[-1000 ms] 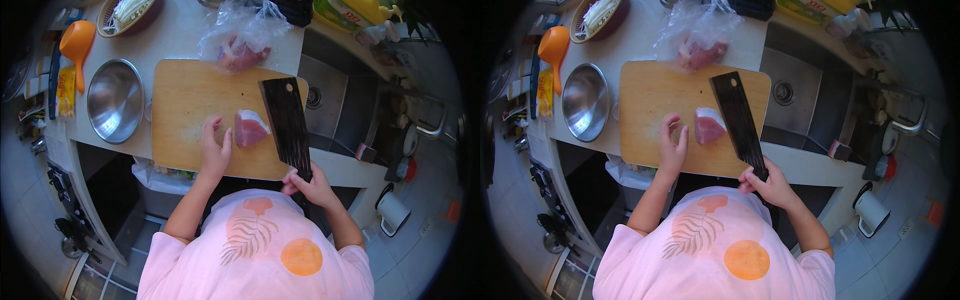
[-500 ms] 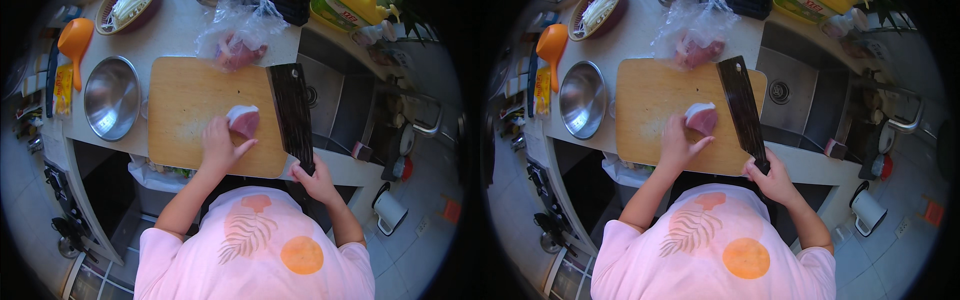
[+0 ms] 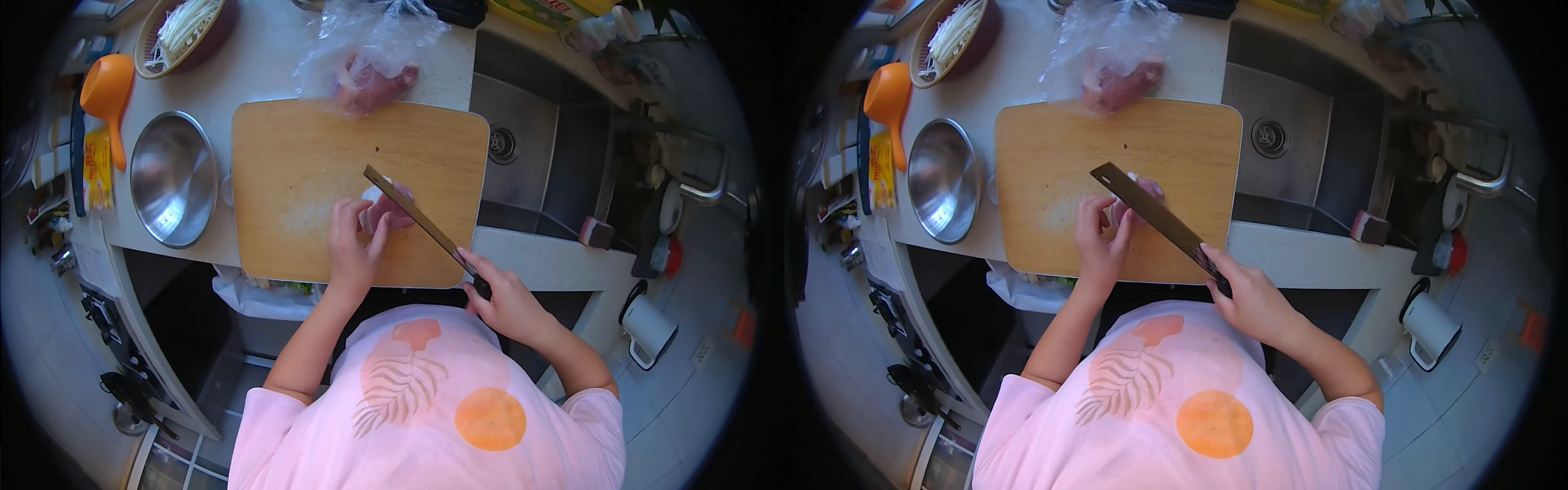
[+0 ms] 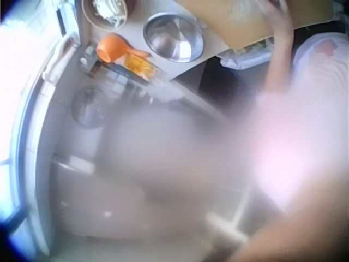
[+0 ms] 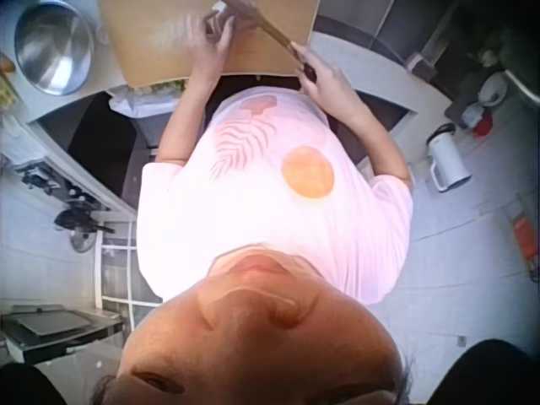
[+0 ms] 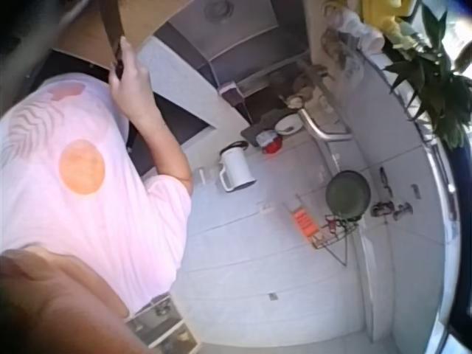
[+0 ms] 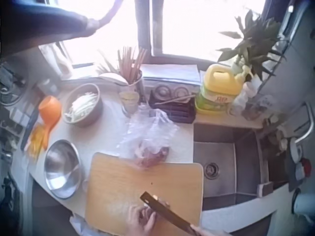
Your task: The person unpacks a piece of raw meat from a plastic bag and places it on a wooden cutting board. They use a large cleaver to slice the meat into thin pieces, occasionally rinsing the meat under the tap. The sliced meat is arranged on the cutting board throughout the process.
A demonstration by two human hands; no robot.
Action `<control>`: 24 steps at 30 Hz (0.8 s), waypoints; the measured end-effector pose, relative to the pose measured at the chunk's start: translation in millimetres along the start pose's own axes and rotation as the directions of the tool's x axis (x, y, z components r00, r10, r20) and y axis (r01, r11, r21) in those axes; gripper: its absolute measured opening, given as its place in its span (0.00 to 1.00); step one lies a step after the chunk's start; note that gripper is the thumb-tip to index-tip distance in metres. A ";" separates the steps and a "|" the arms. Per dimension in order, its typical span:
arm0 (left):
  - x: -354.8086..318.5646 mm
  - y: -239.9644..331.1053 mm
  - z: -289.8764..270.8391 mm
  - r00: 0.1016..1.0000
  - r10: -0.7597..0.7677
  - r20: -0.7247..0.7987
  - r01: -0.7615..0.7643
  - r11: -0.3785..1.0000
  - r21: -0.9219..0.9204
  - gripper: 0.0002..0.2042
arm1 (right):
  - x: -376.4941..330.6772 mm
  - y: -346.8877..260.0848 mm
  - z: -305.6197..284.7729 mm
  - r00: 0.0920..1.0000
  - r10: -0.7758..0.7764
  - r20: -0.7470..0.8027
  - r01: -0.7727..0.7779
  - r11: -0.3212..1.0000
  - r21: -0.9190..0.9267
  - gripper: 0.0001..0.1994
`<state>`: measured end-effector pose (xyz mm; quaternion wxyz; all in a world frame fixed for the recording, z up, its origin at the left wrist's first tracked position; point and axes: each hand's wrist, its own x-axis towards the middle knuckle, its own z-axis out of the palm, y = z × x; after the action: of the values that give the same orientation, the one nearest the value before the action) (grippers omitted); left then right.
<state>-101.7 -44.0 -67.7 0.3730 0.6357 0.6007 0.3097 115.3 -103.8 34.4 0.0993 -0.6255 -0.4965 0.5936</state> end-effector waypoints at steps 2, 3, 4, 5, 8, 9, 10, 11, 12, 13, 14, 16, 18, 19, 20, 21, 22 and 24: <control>3.5 3.4 -0.5 0.999 0.042 0.025 -0.043 0.999 0.006 0.20 | -2.1 5.9 1.3 0.994 -0.099 -0.044 0.092 0.986 -0.140 0.23; 5.4 3.9 0.1 0.997 0.064 0.038 -0.064 0.998 0.008 0.22 | -2.2 5.1 0.5 0.995 -0.079 -0.053 0.074 0.993 -0.090 0.24; 7.3 2.7 1.0 0.989 0.133 0.063 -0.136 0.990 0.045 0.25 | -1.1 3.0 -3.0 0.996 -0.059 -0.062 0.057 0.997 -0.042 0.24; 9.9 0.6 0.9 0.976 0.200 0.090 -0.208 0.975 0.079 0.28 | -0.1 1.1 -6.3 0.997 -0.039 -0.069 0.040 0.999 0.005 0.24; 18.6 -8.4 -3.2 0.940 0.268 0.212 -0.294 0.950 0.102 0.32 | -0.9 4.1 -11.7 0.996 -0.037 -0.084 0.039 0.999 0.028 0.24; 21.1 -11.7 -4.8 0.929 0.268 0.257 -0.300 0.949 0.097 0.32 | -1.5 5.4 -12.2 0.996 -0.027 -0.085 0.030 0.999 0.042 0.24; 24.1 -14.7 -5.9 0.929 0.245 0.277 -0.274 0.959 0.068 0.33 | -1.3 6.1 -12.1 0.995 -0.024 -0.095 0.030 0.998 0.058 0.24; 26.8 -17.4 -6.8 0.928 0.223 0.297 -0.246 0.969 0.039 0.33 | -1.2 6.7 -11.9 0.994 -0.022 -0.105 0.030 0.997 0.073 0.24; 28.1 -18.5 -7.4 0.927 0.201 0.318 -0.216 0.976 0.011 0.34 | -1.0 7.2 -11.7 0.993 -0.019 -0.114 0.029 0.996 0.089 0.24; 29.9 -14.0 -9.1 0.932 0.176 0.318 -0.187 0.982 0.004 0.34 | -0.7 7.1 -12.2 0.993 -0.008 -0.116 0.020 0.995 0.098 0.24; 32.0 -7.2 -11.7 0.936 0.151 0.318 -0.158 0.987 -0.002 0.33 | -0.6 6.5 -13.2 0.993 0.003 -0.117 0.010 0.994 0.107 0.24; 38.4 7.7 -16.5 0.920 0.198 0.338 -0.241 0.967 0.089 0.32 | -0.6 5.9 -14.3 0.991 0.024 -0.128 -0.009 0.993 0.118 0.24; 47.3 18.0 -16.6 0.857 0.329 0.397 -0.451 0.851 0.270 0.29 | 0.4 6.7 -15.6 0.988 0.046 -0.146 -0.028 0.992 0.122 0.24; 49.0 19.5 -13.0 0.843 0.254 0.475 -0.420 0.861 0.286 0.28 | 0.9 7.2 -16.1 0.986 0.028 -0.164 -0.007 0.992 0.130 0.24; 51.2 21.3 -7.9 0.818 0.175 0.547 -0.390 0.869 0.305 0.27 | 1.5 8.0 -16.7 0.983 0.011 -0.183 0.015 0.990 0.137 0.23; 52.7 21.9 -5.6 0.785 0.095 0.612 -0.360 0.874 0.326 0.26 | 1.7 8.1 -16.7 0.980 -0.006 -0.201 0.036 0.989 0.144 0.23; 55.4 19.1 -4.7 0.795 0.112 0.596 -0.308 0.921 0.239 0.25 | 0.7 6.3 -19.2 0.984 0.045 -0.175 -0.007 0.977 0.211 0.23; 56.1 4.6 -6.2 0.821 0.137 0.554 -0.199 0.979 0.052 0.25 | -3.0 2.9 -22.5 0.985 0.111 -0.134 -0.069 0.957 0.282 0.22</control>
<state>-99.6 12.4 -63.6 0.4654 0.7672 0.4264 0.1139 136.3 -97.0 40.4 0.1952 -0.6701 -0.3707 0.6127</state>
